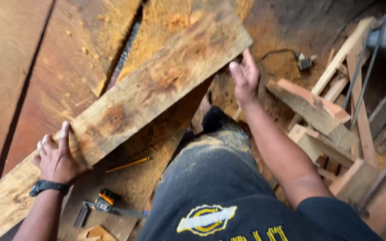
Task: The person measures and marks a wooden plank using a tape measure, pencil, and square. They then use a circular saw to cut the plank along the marked lines. The person repeats this process, measuring, marking, and cutting the wood into smaller pieces.
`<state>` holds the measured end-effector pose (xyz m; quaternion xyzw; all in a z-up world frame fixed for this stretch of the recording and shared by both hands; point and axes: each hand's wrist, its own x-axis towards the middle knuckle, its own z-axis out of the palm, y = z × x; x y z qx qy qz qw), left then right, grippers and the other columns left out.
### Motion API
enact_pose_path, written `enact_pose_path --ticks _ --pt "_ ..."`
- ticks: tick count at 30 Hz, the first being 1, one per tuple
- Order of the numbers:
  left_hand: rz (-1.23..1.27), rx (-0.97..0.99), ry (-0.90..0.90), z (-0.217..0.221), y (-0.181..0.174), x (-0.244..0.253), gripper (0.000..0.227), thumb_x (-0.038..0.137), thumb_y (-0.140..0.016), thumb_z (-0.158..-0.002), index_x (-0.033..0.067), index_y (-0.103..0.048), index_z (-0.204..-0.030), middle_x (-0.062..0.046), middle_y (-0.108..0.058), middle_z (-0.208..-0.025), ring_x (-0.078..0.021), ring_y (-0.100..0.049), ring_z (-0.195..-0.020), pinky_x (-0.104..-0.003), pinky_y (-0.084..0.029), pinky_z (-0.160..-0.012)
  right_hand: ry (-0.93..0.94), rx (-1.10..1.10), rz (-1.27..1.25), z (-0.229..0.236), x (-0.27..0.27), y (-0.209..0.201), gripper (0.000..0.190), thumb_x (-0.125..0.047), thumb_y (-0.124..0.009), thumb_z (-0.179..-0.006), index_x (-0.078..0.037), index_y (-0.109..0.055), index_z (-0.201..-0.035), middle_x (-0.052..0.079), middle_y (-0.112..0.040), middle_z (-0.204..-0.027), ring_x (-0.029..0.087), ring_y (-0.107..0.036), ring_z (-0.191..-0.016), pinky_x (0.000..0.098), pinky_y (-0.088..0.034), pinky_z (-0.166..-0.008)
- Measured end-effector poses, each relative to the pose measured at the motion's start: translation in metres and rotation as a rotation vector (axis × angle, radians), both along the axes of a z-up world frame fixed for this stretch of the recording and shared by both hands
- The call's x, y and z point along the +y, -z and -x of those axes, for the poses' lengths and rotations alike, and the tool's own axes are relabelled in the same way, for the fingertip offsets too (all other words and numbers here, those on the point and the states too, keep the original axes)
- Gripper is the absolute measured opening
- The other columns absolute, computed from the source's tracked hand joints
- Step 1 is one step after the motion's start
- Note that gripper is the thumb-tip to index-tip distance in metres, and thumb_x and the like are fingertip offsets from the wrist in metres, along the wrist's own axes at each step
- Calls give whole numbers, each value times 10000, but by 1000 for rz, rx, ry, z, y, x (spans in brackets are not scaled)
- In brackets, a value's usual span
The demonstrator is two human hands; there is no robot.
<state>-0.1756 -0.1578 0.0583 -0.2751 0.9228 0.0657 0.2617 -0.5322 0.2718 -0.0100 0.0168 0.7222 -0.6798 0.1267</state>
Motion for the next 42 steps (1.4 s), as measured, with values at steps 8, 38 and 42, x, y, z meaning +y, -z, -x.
enact_pose_path --ticks 8,38,42 --pt "-87 135 89 86 4 62 1627 620 -995 -290 378 -203 -1690 -365 -350 -1524 -540 -366 -1354 -635 -361 -974 -120 -63 -46 66 94 -53 753 -240 -619 -1056 -63 -199 -1656 341 -164 -1709 431 -463 -1484 398 -612 -1012" --pt "15 545 210 137 38 93 1355 965 -533 -650 105 -352 -1682 -327 -290 -1688 -506 -216 -1564 -679 -80 -1200 -291 -764 -820 -26 225 170 333 -226 -741 -958 -28 -733 -1226 164 -740 -1132 288 -721 -921 388 -514 -771" --pt "19 525 213 138 36 96 1351 999 -431 -692 91 -318 -1687 -330 -265 -1691 -498 -219 -1569 -693 -82 -1190 -344 -645 -647 -8 210 157 281 -186 -682 -975 -17 -724 -1195 152 -766 -1083 224 -740 -789 364 -558 -752"
